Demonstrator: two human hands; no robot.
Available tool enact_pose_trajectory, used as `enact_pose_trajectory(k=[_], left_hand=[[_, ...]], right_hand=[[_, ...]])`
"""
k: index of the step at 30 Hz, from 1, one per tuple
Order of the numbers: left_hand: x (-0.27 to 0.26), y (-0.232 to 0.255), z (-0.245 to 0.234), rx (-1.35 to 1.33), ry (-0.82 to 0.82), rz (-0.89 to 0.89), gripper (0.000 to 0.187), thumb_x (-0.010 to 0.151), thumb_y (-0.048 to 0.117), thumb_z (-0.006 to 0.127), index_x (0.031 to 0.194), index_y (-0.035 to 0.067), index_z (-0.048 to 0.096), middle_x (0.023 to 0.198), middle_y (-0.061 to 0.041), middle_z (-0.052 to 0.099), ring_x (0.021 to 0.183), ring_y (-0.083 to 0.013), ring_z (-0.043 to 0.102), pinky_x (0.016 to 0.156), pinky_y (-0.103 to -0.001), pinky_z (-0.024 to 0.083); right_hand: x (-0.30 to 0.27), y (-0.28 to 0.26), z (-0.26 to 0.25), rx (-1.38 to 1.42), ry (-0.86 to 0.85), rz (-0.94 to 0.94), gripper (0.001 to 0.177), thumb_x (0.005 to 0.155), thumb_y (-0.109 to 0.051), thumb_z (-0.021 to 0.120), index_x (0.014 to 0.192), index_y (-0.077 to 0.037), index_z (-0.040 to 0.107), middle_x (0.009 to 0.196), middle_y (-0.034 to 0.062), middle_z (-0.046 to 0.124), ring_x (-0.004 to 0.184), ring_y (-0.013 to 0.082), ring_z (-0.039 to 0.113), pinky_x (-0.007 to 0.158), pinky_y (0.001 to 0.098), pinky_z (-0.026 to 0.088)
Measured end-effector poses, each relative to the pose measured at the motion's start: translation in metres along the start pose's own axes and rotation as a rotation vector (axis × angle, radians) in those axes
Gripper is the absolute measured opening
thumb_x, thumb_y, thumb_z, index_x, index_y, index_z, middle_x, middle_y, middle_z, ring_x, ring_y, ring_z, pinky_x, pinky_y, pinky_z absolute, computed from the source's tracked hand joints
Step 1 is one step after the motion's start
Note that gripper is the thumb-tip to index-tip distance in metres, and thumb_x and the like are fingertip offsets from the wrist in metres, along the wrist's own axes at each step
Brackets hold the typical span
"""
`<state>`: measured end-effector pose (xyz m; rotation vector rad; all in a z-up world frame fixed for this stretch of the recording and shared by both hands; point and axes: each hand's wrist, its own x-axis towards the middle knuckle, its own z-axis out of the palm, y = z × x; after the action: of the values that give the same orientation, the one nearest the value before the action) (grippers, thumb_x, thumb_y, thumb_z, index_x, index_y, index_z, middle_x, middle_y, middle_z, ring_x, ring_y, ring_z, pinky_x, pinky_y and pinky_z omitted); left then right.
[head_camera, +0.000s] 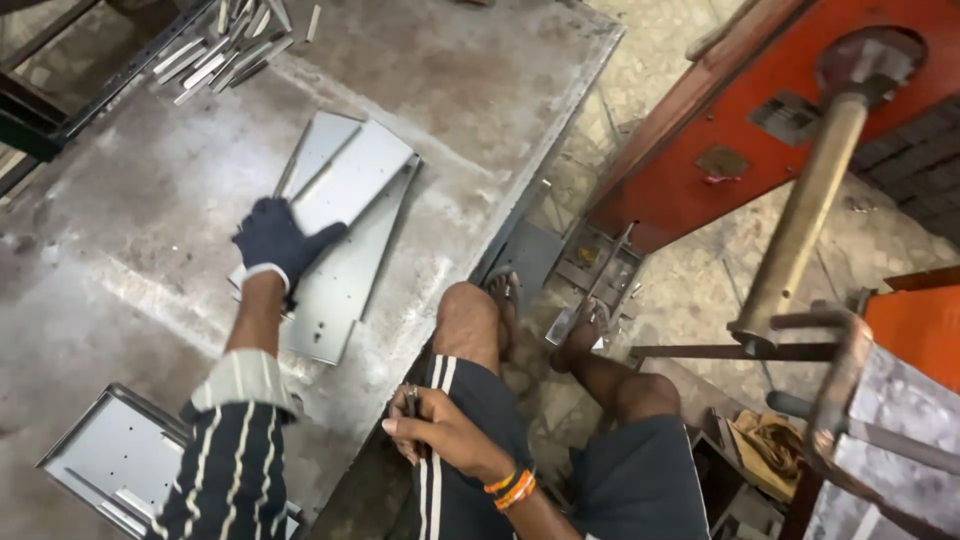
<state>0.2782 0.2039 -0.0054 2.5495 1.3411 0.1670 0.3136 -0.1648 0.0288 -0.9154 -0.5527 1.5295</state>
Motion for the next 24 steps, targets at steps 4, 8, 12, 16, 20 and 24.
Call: enact_pose_trajectory(k=[4,8,12,16,20,24], left_hand=[[-0.050,0.043,-0.006,-0.026,-0.003,0.030,0.105,0.066,0.083,0.075,0.128,-0.001,0.063,0.132,-0.026,0.058,0.121,-0.0456,0.057,0.101,-0.064,0.041],[-0.080,0.067,-0.006,0.004,-0.044,-0.036,0.103,0.062,0.082,0.078,0.122,0.000,0.064,0.126,-0.024,0.059,0.116,-0.0483,0.058,0.100,-0.063,0.042],[-0.098,0.075,-0.006,-0.004,-0.030,-0.013,0.105,0.059,0.080,0.081,0.123,0.000,0.063,0.126,-0.021,0.060,0.112,-0.0480,0.058,0.099,-0.068,0.037],[-0.078,0.045,0.035,-0.017,0.035,0.019,0.088,0.068,0.074,0.080,0.118,0.002,0.068,0.124,-0.020,0.061,0.113,-0.0445,0.061,0.101,-0.065,0.039],[-0.072,0.050,0.014,-0.147,0.259,0.079,0.042,0.084,0.051,0.076,0.088,0.010,0.079,0.112,-0.015,0.069,0.104,-0.0385,0.064,0.092,-0.053,0.048],[-0.099,0.090,-0.051,-0.244,0.150,0.113,0.038,0.093,0.044,0.076,0.094,0.006,0.077,0.085,-0.017,0.073,0.080,-0.0351,0.066,0.074,-0.048,0.049]], right_hand=[[-0.004,0.003,-0.001,-0.024,0.017,-0.022,0.021,0.102,-0.023,0.066,0.098,-0.008,0.053,0.068,-0.0030,0.051,0.056,0.0073,0.050,0.052,0.0247,0.040],[-0.011,0.012,-0.009,0.117,0.036,-0.024,0.024,0.110,-0.028,0.055,0.094,-0.010,0.051,0.071,-0.0030,0.045,0.059,0.0065,0.043,0.052,0.0237,0.035],[-0.020,0.006,-0.006,0.052,0.090,-0.030,0.026,0.110,-0.030,0.051,0.093,-0.010,0.053,0.069,-0.0021,0.045,0.059,0.0079,0.044,0.051,0.0236,0.035],[-0.029,0.009,-0.008,0.025,0.103,-0.068,0.028,0.110,-0.030,0.052,0.093,-0.009,0.054,0.067,-0.0034,0.044,0.055,0.0065,0.041,0.050,0.0232,0.034],[-0.066,0.001,-0.015,-0.149,0.243,-0.059,0.030,0.107,-0.036,0.054,0.091,-0.010,0.058,0.067,-0.0061,0.047,0.057,0.0040,0.044,0.050,0.0216,0.033],[-0.100,-0.012,-0.029,-0.236,0.402,-0.060,0.031,0.103,-0.039,0.056,0.089,-0.012,0.060,0.065,-0.0066,0.048,0.056,0.0038,0.045,0.050,0.0205,0.033]])
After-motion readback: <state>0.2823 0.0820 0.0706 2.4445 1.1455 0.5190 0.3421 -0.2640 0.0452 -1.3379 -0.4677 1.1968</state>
